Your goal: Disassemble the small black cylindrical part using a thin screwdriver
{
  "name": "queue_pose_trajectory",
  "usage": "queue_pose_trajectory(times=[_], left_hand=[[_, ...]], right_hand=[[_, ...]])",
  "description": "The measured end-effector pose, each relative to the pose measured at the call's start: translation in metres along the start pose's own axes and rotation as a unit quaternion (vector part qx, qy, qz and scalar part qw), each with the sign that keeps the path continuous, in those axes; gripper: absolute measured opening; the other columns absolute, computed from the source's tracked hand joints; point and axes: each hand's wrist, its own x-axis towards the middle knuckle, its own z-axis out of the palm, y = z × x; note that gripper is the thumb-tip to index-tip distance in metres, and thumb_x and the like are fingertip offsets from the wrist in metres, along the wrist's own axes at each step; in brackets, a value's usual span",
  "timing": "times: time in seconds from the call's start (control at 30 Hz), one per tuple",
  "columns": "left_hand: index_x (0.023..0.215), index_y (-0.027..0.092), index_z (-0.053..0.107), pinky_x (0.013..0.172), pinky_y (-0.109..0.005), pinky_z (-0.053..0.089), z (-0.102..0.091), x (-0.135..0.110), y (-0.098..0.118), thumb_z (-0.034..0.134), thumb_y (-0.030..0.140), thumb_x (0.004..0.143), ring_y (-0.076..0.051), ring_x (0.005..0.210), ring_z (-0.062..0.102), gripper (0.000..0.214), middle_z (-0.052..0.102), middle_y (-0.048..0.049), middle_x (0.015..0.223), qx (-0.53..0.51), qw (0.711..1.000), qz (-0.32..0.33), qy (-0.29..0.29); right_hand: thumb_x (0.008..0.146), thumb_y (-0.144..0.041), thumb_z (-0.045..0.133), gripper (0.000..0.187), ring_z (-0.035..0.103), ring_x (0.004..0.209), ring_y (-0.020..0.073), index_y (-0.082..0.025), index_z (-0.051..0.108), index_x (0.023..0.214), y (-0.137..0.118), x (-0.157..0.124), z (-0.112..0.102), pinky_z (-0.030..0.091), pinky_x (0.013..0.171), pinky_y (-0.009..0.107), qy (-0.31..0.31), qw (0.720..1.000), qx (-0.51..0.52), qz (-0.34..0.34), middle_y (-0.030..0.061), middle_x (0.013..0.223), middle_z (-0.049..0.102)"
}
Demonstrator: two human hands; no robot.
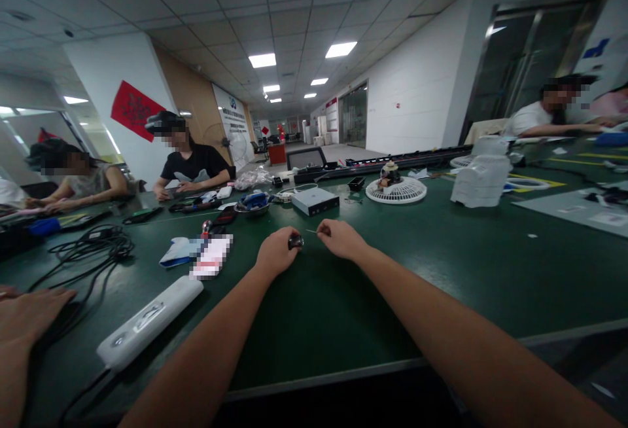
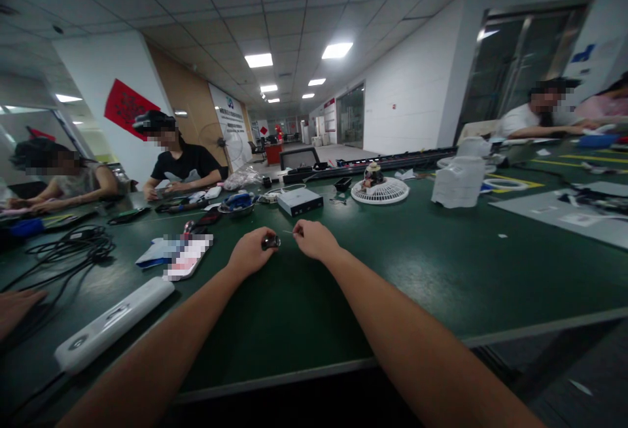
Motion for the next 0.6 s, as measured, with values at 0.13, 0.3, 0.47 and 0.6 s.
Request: queue_pose_trajectory(times=[0.13, 0.3, 0.47, 0.6], left_hand=[[0.1, 0.021, 0.064, 0.078, -0.031, 0.05, -0.0017, -0.001, 0.0014, 0.071, 0.023, 0.075, -0.022, 0.091, 0.065, 0.025, 0.07, -0.0047, 0.1, -0.005, 1.0, -0.006, 0.001], [0.1, 0.021, 0.065, 0.078, -0.032, 0.05, 0.0001, -0.0017, 0.0062, 0.068, 0.023, 0.077, -0.022, 0.091, 0.064, 0.023, 0.069, -0.0047, 0.101, -0.011, 0.999, 0.042, -0.007], [0.103, 0.021, 0.064, 0.083, -0.032, 0.05, -0.0019, -0.0016, 0.0049, 0.065, 0.015, 0.077, -0.021, 0.093, 0.064, 0.026, 0.068, -0.0049, 0.103, -0.02, 0.998, 0.052, -0.007], [0.103, 0.021, 0.064, 0.085, -0.032, 0.05, -0.0033, -0.0016, 0.004, 0.066, 0.013, 0.076, -0.02, 0.094, 0.064, 0.028, 0.068, -0.0048, 0.103, -0.043, 0.997, 0.057, -0.022]], right_hand=[[0.084, -0.027, 0.06, 0.015, 0.065, 0.08, 0.0181, -0.023, 0.072, 0.092, -0.0029, -0.0051, -0.0075, 0.044, 0.068, 0.026, -0.031, 0.998, -0.048, -0.041, 0.0037, 0.088, 0.073], [0.081, -0.026, 0.062, 0.016, 0.065, 0.076, 0.0193, -0.026, 0.076, 0.089, -0.0053, -0.0064, -0.0073, 0.045, 0.066, 0.027, -0.044, 0.995, -0.081, -0.037, 0.0032, 0.084, 0.073], [0.077, -0.022, 0.063, 0.016, 0.066, 0.075, 0.0161, -0.022, 0.077, 0.085, 0.0005, -0.0049, -0.0036, 0.046, 0.068, 0.024, -0.075, 0.995, 0.034, -0.054, 0.0017, 0.081, 0.074], [0.077, -0.023, 0.063, 0.017, 0.066, 0.075, 0.0161, -0.021, 0.077, 0.087, 0.0019, -0.0044, -0.0012, 0.047, 0.067, 0.024, -0.052, 0.997, 0.044, -0.019, 0.0024, 0.081, 0.074]])
